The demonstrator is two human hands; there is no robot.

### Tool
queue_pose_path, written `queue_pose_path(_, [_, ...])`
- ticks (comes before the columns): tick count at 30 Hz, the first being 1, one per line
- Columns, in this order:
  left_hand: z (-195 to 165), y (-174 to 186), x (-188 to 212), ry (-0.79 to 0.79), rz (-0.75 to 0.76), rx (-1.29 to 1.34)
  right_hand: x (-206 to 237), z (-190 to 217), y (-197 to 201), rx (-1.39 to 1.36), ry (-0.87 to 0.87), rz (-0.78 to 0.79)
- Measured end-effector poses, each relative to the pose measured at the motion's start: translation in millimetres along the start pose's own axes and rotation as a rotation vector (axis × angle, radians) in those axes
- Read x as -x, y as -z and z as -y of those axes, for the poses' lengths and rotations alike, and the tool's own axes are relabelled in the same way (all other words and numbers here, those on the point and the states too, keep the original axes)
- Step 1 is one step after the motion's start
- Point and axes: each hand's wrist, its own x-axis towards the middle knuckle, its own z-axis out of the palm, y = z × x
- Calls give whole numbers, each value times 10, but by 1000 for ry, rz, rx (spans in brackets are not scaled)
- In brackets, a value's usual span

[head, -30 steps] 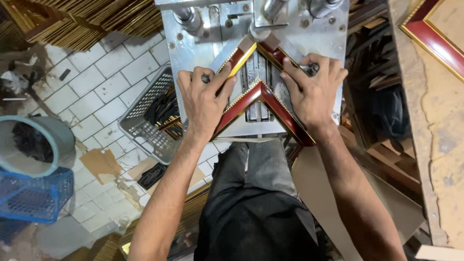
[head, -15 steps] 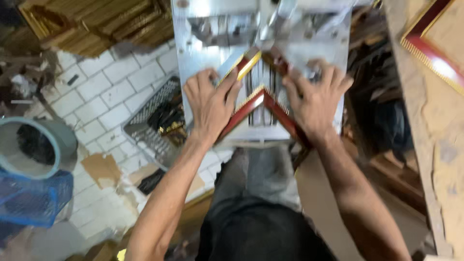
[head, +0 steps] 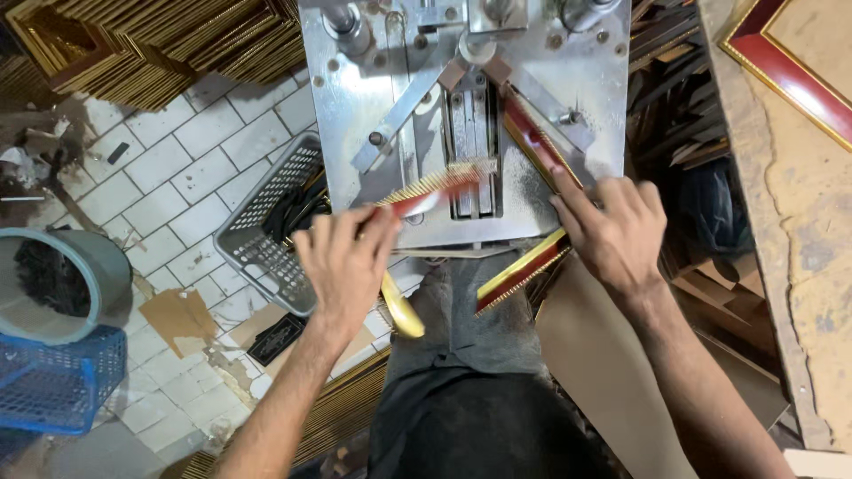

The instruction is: The person assembles red and gold picture frames by joining four cut pieces in a corner-joining machine, then places the completed frames on a workbench. The person also retrieves additional frame pieces from a basket and continues assembling more frames.

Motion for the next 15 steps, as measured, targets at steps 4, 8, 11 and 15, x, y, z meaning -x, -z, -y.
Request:
queue_pose_path(4, [-42,-270,-523,121,-216,90,-148,-101,-434,-119,-80,-177])
queue_pose_path(8, [-117,-409,-768,104,-199,147,-349,-65,-826,-285,-141,-215])
queue_pose_path(11, [-192,-355,-812,153,-196,153,-438,26,-766,-268,-176,-216])
queue_pose_path(15, [-239,-305,-902,162,-172,149,-656,101,-457,-316,-212,-171])
